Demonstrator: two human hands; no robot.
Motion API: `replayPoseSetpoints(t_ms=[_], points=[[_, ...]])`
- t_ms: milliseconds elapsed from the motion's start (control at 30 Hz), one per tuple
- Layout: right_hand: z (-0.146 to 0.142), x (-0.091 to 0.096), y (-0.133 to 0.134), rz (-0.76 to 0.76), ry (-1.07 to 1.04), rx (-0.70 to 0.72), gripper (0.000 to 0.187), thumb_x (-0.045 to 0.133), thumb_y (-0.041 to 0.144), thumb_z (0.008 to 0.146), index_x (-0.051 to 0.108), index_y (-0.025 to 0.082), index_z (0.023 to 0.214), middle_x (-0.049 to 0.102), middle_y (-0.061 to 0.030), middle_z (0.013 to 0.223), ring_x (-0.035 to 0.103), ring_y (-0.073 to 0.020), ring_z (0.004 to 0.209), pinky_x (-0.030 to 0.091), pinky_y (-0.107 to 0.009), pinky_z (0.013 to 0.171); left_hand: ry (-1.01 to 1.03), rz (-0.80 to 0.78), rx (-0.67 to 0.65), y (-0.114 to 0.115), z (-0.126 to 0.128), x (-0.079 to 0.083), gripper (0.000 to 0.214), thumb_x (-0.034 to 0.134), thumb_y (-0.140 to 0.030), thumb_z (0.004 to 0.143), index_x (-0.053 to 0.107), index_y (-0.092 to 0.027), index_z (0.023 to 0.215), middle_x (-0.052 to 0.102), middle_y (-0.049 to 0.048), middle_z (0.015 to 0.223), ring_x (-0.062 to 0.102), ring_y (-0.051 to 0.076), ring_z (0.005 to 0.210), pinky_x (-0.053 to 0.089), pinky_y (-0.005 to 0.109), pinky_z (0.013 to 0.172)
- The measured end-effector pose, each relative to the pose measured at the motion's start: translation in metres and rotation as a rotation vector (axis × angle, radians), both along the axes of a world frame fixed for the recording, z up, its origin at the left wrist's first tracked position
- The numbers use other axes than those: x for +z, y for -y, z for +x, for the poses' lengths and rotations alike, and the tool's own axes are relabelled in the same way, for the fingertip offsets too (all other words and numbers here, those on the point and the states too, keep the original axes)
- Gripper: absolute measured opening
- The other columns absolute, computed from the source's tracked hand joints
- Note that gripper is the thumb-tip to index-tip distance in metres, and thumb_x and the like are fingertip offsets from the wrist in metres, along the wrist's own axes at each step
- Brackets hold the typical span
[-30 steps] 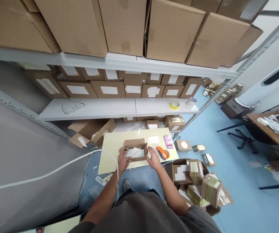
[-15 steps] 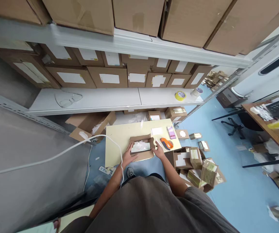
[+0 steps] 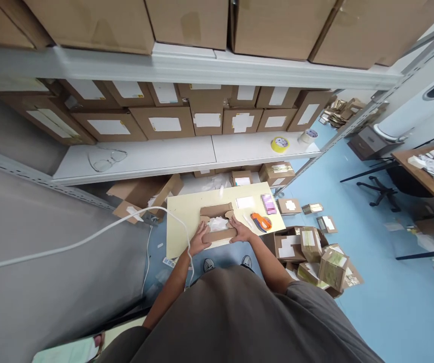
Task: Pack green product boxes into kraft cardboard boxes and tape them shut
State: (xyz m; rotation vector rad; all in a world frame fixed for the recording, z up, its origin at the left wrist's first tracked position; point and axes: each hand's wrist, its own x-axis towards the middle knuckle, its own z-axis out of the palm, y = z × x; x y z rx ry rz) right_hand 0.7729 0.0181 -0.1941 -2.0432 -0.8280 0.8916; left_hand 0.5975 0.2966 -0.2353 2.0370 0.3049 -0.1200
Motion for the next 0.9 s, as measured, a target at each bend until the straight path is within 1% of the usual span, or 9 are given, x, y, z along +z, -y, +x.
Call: replayPoseSetpoints(t_ms=[100, 200, 300, 433, 500, 567, 700, 800, 900], points=[[0.002, -0.004, -0.002, 0.042, 0.000, -0.177, 0.069, 0.088, 0.052, 0.079, 0.076, 0.022, 0.140, 0.058, -0.0163, 0.166, 0.061, -0.0397, 0.147, 0.051, -0.055, 0.121, -0.002, -0.014, 0.170, 0.002, 0.005, 0.009, 0.047, 0.072, -0.038, 0.093, 0.078, -0.016, 0.135, 0.059, 0.0172, 0.164, 0.051, 0.036, 0.157, 0.040, 0.049, 0.132], [-0.010, -0.013, -0.010, 0.038, 0.092, -0.371, 0.049, 0.073, 0.038, 0.092, 0.075, 0.024, 0.139, 0.069, -0.0138, 0.154, 0.074, -0.0338, 0.126, 0.060, -0.052, 0.110, -0.019, 0.069, 0.378, 0.015, 0.012, 0.016, 0.047, 0.064, -0.034, 0.098, 0.074, -0.018, 0.142, 0.072, 0.0134, 0.148, 0.063, 0.033, 0.145, 0.046, 0.047, 0.127], [-0.023, -0.019, -0.019, -0.008, 0.267, -0.390, 0.065, 0.072, 0.027, 0.089, 0.063, 0.023, 0.154, 0.062, -0.0155, 0.159, 0.065, -0.0334, 0.141, 0.055, -0.050, 0.118, -0.011, 0.231, 0.524, 0.029, 0.024, 0.025, 0.069, 0.064, -0.024, 0.094, 0.054, -0.019, 0.163, 0.057, 0.0149, 0.166, 0.052, 0.035, 0.155, 0.043, 0.048, 0.129], [-0.023, -0.015, -0.025, -0.142, 0.365, -0.323, 0.097, 0.076, 0.024, 0.087, 0.034, 0.025, 0.174, 0.028, -0.0183, 0.182, 0.045, -0.0397, 0.158, 0.050, -0.053, 0.122, -0.005, 0.371, 0.383, 0.027, 0.049, 0.045, 0.099, 0.069, -0.012, 0.081, 0.035, -0.018, 0.174, 0.020, 0.0172, 0.185, 0.035, 0.040, 0.164, 0.042, 0.050, 0.128], [-0.014, -0.010, -0.026, -0.173, 0.380, -0.276, 0.109, 0.080, 0.025, 0.085, 0.023, 0.026, 0.178, 0.013, -0.0162, 0.187, 0.037, -0.0428, 0.163, 0.048, -0.054, 0.123, -0.008, 0.405, 0.265, 0.019, 0.060, 0.054, 0.102, 0.069, -0.007, 0.077, 0.036, -0.018, 0.173, 0.024, 0.0188, 0.184, 0.036, 0.041, 0.163, 0.042, 0.051, 0.127], [-0.003, -0.006, -0.026, -0.166, 0.388, -0.227, 0.118, 0.084, 0.024, 0.082, 0.017, 0.026, 0.180, 0.007, -0.0144, 0.188, 0.031, -0.0432, 0.166, 0.043, -0.054, 0.127, -0.006, 0.439, 0.194, 0.012, 0.065, 0.060, 0.098, 0.068, -0.005, 0.076, 0.043, -0.018, 0.170, 0.040, 0.0199, 0.176, 0.040, 0.040, 0.160, 0.040, 0.052, 0.128], [0.004, -0.016, -0.021, -0.118, 0.360, -0.121, 0.112, 0.081, 0.025, 0.085, 0.021, 0.026, 0.179, 0.022, -0.0129, 0.186, 0.028, -0.0377, 0.169, 0.035, -0.053, 0.134, -0.042, 0.458, 0.227, 0.014, 0.049, 0.052, 0.067, 0.069, -0.011, 0.084, 0.067, -0.021, 0.150, 0.057, 0.0182, 0.160, 0.052, 0.038, 0.150, 0.045, 0.053, 0.125], [-0.006, -0.036, -0.010, -0.104, 0.327, -0.095, 0.091, 0.074, 0.028, 0.093, 0.036, 0.027, 0.175, 0.032, -0.0123, 0.182, 0.035, -0.0352, 0.166, 0.037, -0.054, 0.133, -0.094, 0.378, 0.329, 0.026, 0.026, 0.033, 0.044, 0.065, -0.021, 0.094, 0.076, -0.023, 0.137, 0.047, 0.0157, 0.172, 0.051, 0.038, 0.153, 0.048, 0.053, 0.124], [-0.019, -0.055, -0.004, -0.084, 0.303, -0.146, 0.079, 0.070, 0.033, 0.098, 0.042, 0.030, 0.172, 0.031, -0.0103, 0.183, 0.043, -0.0339, 0.162, 0.046, -0.053, 0.127, -0.084, 0.255, 0.376, 0.039, 0.013, 0.014, 0.051, 0.067, -0.030, 0.097, 0.069, -0.025, 0.148, 0.035, 0.0125, 0.181, 0.045, 0.036, 0.160, 0.044, 0.048, 0.128]])
